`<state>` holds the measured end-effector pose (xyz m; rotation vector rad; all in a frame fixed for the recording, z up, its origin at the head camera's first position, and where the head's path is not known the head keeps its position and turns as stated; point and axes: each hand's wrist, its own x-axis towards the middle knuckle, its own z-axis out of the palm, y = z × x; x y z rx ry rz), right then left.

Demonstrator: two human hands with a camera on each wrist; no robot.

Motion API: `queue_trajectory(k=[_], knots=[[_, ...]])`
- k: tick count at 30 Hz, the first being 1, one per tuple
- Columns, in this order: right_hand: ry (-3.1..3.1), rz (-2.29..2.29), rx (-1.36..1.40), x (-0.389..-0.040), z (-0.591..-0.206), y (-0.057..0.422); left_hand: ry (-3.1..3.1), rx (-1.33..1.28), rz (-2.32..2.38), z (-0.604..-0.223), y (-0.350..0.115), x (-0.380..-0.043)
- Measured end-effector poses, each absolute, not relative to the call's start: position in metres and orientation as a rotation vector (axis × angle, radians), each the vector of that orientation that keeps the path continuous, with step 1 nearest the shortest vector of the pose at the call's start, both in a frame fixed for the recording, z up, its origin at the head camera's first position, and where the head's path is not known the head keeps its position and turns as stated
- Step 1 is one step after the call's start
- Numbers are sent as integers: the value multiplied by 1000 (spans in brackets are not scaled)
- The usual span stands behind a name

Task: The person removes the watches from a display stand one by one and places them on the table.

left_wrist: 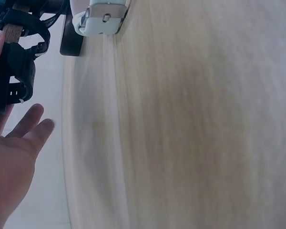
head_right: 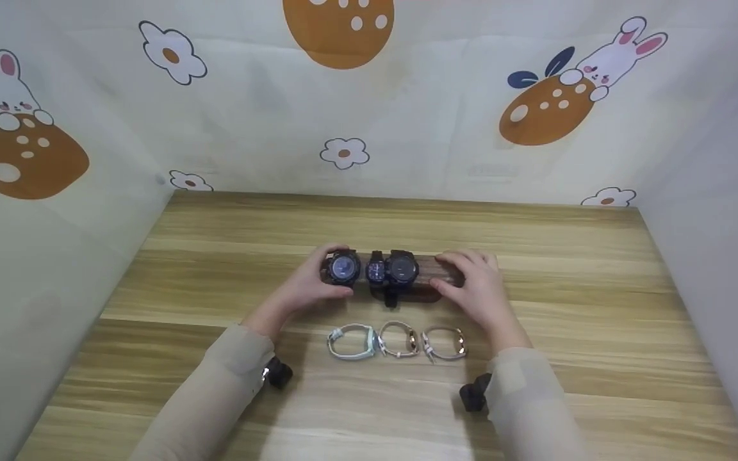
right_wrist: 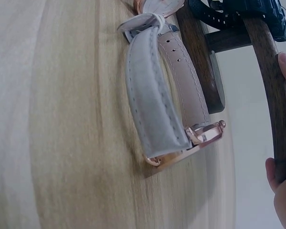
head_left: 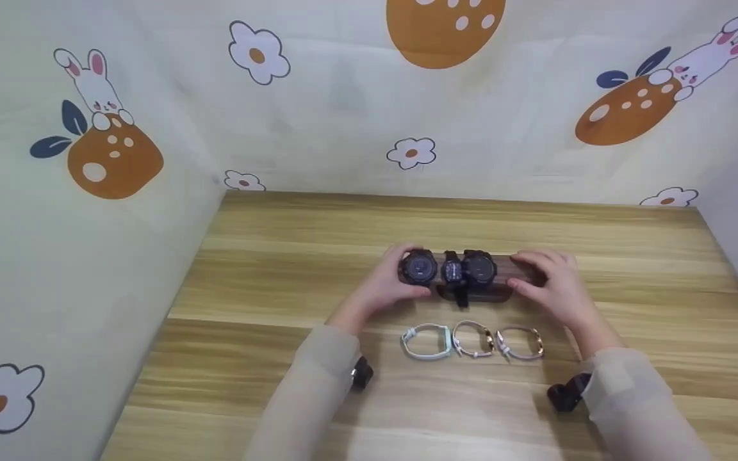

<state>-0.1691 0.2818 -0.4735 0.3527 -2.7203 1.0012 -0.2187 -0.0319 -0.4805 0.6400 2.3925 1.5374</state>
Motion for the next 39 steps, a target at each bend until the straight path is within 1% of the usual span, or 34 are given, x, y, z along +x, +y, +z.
queue_trajectory(k=[14,31,39], knots=[[-2740,1002,350,-169,-472,281,2409,523,1607,-487,-36,-214],[-2706,973,372,-168,-473,280,2336,572,1682,-493,-45,-212],[-2741,989,344,-167,-472,280,2334,508,1695,-493,-51,-212]])
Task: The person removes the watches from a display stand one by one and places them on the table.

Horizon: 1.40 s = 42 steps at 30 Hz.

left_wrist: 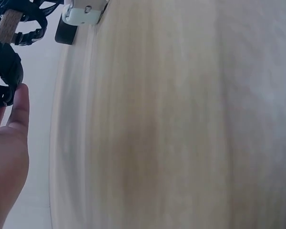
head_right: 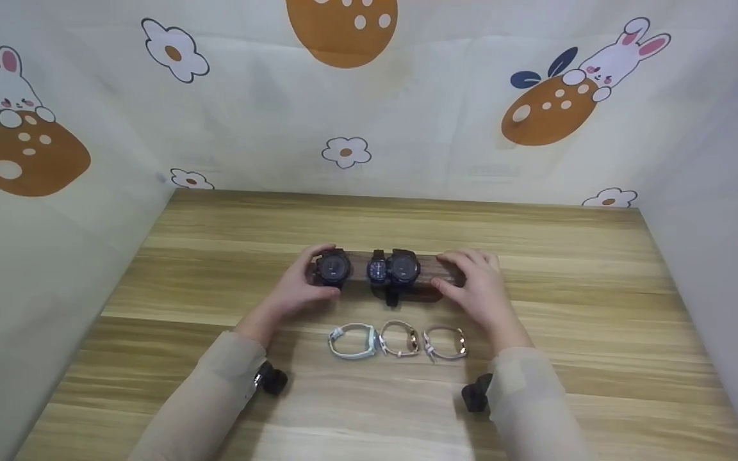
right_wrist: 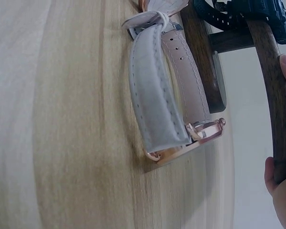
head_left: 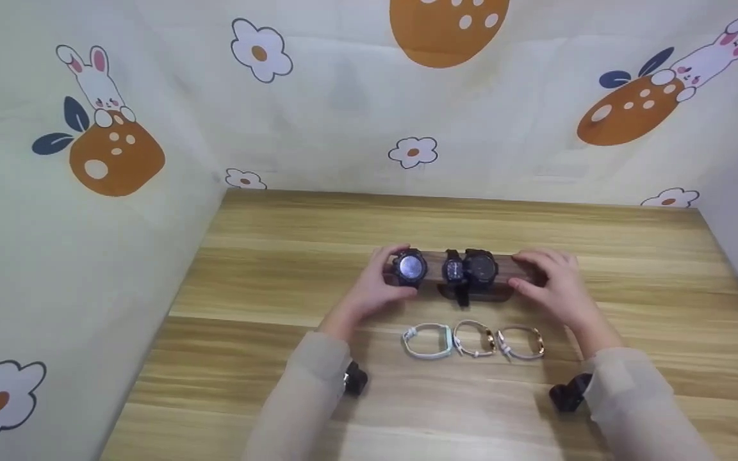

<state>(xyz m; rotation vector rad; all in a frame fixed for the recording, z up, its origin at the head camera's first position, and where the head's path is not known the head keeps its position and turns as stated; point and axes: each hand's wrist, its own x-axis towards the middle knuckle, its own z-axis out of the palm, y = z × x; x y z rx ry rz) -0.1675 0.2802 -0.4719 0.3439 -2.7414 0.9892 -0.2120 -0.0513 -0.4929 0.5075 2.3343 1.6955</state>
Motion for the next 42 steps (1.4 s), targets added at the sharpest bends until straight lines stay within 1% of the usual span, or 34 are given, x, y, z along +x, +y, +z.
queue_trajectory(k=[5,17,24,28,34,42], knots=[[-2751,997,340,-168,-471,280,2380,476,1674,-491,-58,-210],[-2756,1008,330,-166,-470,284,2395,532,1720,-492,-61,-208],[-2726,1022,347,-167,-472,281,2381,527,1698,-482,-68,-201],[-2739,1045,331,-168,-471,281,2355,534,1723,-489,-71,-203],[-2741,1040,332,-169,-471,281,2383,549,1690,-488,-72,-196],[-2771,1039,303,-168,-470,281,2400,636,1642,-480,-68,-184]])
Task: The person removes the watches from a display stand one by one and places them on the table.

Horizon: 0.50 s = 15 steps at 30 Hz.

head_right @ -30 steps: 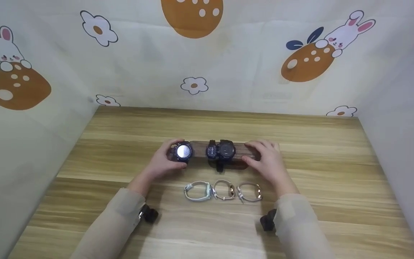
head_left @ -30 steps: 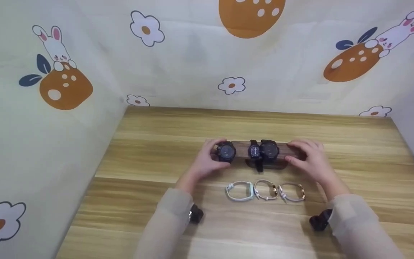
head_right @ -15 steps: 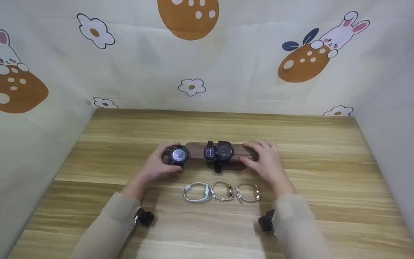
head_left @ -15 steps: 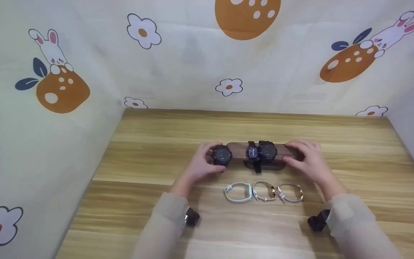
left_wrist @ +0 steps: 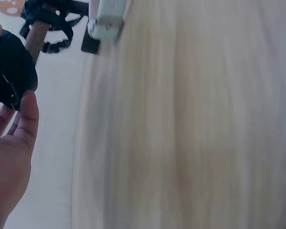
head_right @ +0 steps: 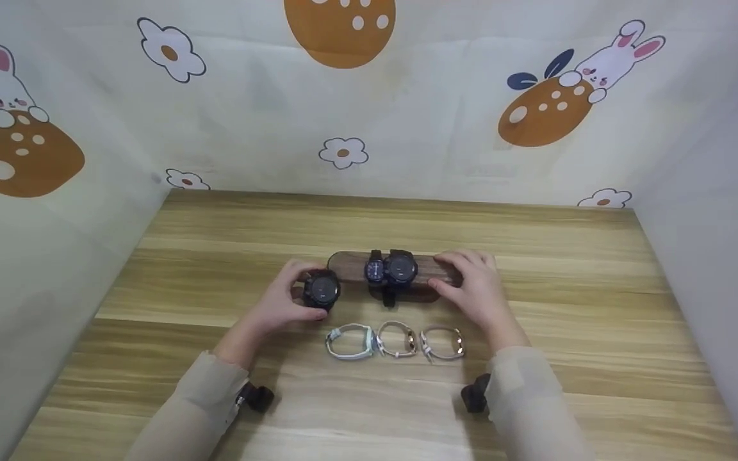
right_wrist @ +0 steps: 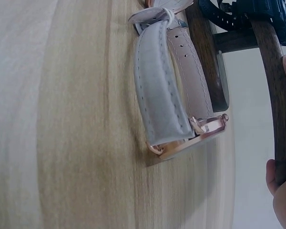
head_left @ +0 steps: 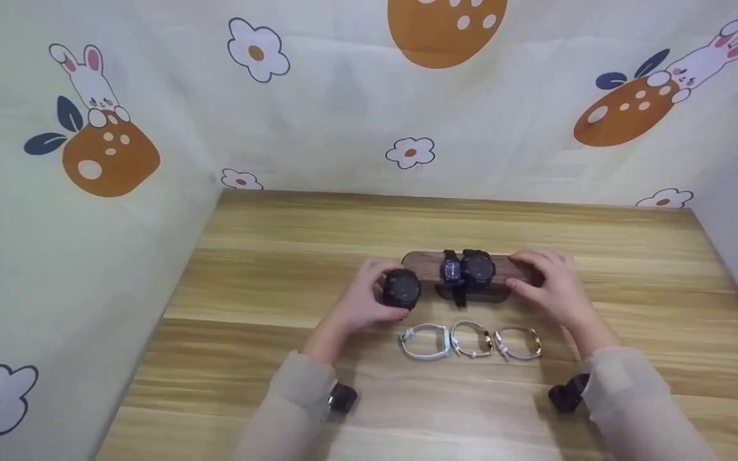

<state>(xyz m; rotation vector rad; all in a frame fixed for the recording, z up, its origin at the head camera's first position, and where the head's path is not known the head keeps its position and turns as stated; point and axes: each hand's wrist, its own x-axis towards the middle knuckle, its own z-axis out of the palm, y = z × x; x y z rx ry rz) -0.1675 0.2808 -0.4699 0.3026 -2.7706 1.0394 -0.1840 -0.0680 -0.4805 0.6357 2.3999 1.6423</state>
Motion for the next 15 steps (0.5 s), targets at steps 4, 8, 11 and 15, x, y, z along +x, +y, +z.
queue_trajectory(k=[4,8,11,15], knots=[[-2771,1030,297,-167,-470,281,2392,683,1611,-474,-64,-178],[-2760,1011,308,-166,-470,281,2371,684,1610,-472,-60,-175],[-2753,1012,315,-167,-471,281,2369,677,1593,-474,-59,-173],[-2746,1016,320,-167,-471,281,2365,678,1553,-478,-60,-171]])
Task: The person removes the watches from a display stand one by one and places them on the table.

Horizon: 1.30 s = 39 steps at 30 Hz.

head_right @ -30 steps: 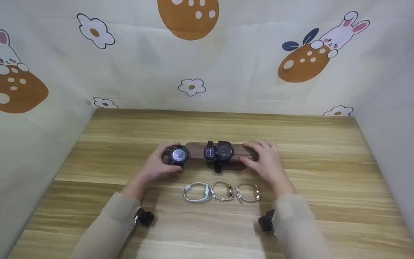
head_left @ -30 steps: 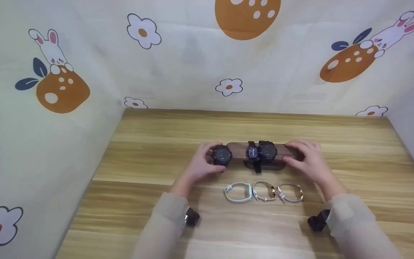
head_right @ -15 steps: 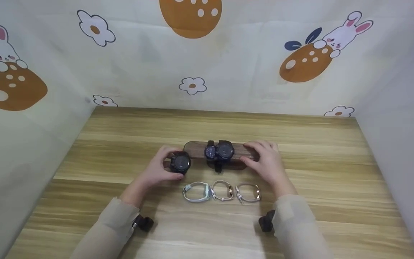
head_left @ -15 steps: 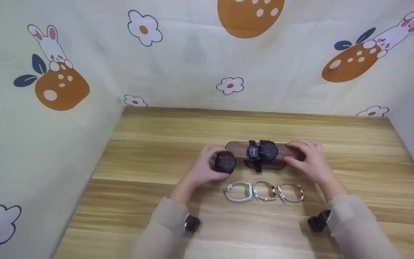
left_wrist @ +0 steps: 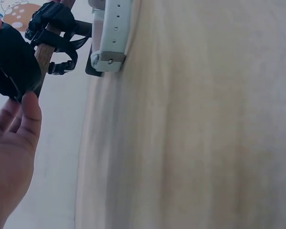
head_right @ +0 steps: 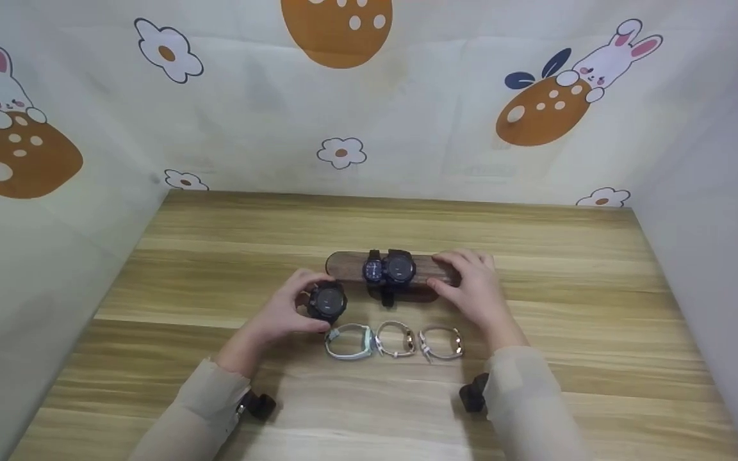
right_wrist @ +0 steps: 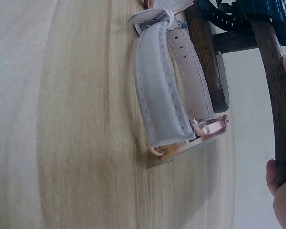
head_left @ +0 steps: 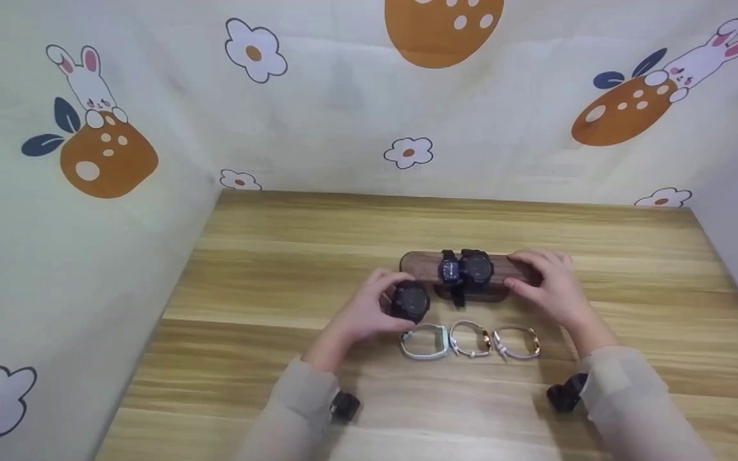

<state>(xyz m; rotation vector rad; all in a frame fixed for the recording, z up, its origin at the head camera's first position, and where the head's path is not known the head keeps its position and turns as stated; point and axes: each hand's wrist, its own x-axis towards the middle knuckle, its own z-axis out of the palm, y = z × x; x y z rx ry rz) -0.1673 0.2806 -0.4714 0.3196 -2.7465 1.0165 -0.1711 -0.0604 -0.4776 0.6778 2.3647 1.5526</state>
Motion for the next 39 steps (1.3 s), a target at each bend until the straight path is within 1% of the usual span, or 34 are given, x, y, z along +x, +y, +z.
queue_trajectory(k=[13,22,24,25,30,32,39], knots=[[-2758,1033,300,-167,-470,280,2309,798,1491,-485,-63,-160],[-2761,1024,291,-167,-471,281,2269,910,1558,-492,-61,-156],[-2756,1024,292,-167,-471,281,2282,933,1561,-487,-61,-153],[-2753,1022,293,-167,-472,281,2289,937,1555,-481,-61,-151],[-2751,1032,293,-167,-473,280,2295,927,1530,-483,-61,-150],[-2755,1029,291,-167,-472,280,2278,915,1537,-495,-61,-154],[-2769,1016,291,-167,-471,280,2226,900,1562,-496,-60,-148]])
